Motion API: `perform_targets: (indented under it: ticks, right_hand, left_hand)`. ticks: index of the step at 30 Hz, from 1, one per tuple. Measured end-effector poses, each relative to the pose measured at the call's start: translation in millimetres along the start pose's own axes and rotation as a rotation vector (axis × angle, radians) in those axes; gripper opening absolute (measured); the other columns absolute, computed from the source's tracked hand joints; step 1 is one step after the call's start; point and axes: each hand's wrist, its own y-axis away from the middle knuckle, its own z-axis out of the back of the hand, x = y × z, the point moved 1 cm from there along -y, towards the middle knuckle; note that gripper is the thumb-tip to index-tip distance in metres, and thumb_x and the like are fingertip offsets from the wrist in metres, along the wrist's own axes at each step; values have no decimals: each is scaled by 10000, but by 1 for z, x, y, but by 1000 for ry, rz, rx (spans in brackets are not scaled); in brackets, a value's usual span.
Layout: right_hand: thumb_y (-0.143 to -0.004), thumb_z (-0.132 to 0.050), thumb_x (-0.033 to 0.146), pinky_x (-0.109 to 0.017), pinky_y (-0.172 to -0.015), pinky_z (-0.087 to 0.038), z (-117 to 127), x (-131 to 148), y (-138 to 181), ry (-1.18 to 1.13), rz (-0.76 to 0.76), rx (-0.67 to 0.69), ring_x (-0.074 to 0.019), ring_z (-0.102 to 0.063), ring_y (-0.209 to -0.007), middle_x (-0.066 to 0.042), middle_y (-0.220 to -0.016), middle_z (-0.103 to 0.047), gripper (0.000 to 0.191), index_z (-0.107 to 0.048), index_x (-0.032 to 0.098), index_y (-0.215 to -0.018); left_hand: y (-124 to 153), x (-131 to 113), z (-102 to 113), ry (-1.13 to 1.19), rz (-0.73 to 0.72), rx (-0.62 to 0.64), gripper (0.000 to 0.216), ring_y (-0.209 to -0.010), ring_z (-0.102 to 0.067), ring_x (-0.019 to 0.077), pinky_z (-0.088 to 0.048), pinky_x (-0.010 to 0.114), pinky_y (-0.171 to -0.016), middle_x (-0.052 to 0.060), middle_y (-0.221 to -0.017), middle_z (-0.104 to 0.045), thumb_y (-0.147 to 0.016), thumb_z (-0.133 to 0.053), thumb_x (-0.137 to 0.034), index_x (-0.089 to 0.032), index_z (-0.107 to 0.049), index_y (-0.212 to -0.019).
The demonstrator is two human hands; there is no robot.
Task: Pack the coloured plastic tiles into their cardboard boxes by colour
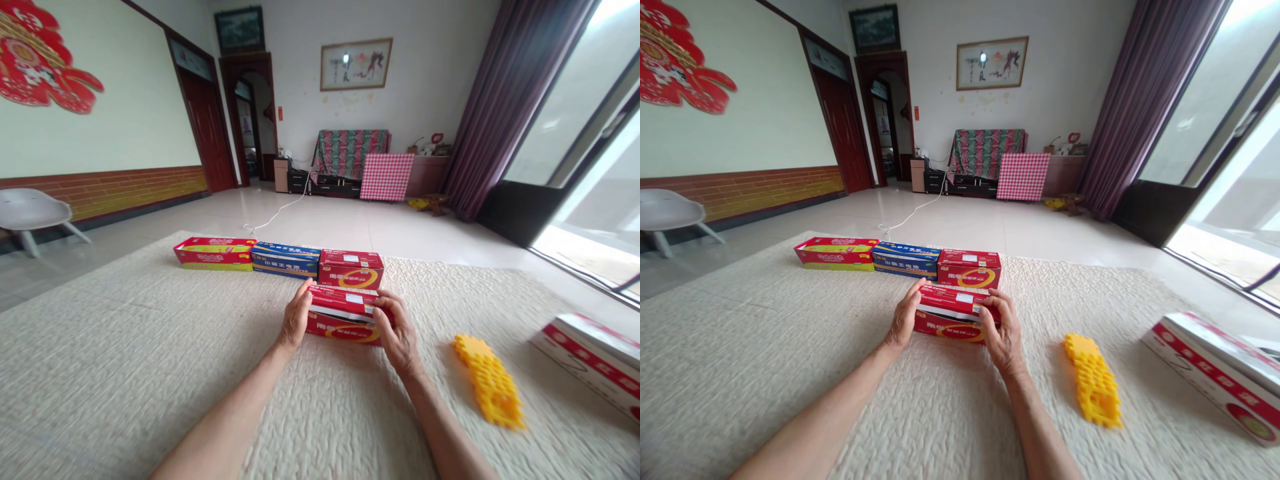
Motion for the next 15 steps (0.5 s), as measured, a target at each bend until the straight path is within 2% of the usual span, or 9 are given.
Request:
perform_targets:
  ticks: [8, 15]
  right_hand:
    - [-889, -524, 334, -449, -998, -402, 2, -2, -1, 22, 6, -10, -251, -510, -1162, -102, -1216, -548, 174, -619, 226, -988]
    - [-888, -520, 350, -459, -996, -401, 5, -6, -2, 4, -17, -37, -256, -523, -1150, -105, -1196, -564, 184, -617, 220, -974]
  left_hand:
    - [-4, 4, 3, 370, 131, 80, 472, -1279, -487, 290, -362, 439, -1079, 81, -1324, -596, -795, -614, -423, -205, -642, -1212]
    - [-1, -2, 4, 384, 181, 204, 511, -1256, -508, 296, -396, 441, -1047, 68, -1374, -553, -778, -645, -311, -235, -589, -1280]
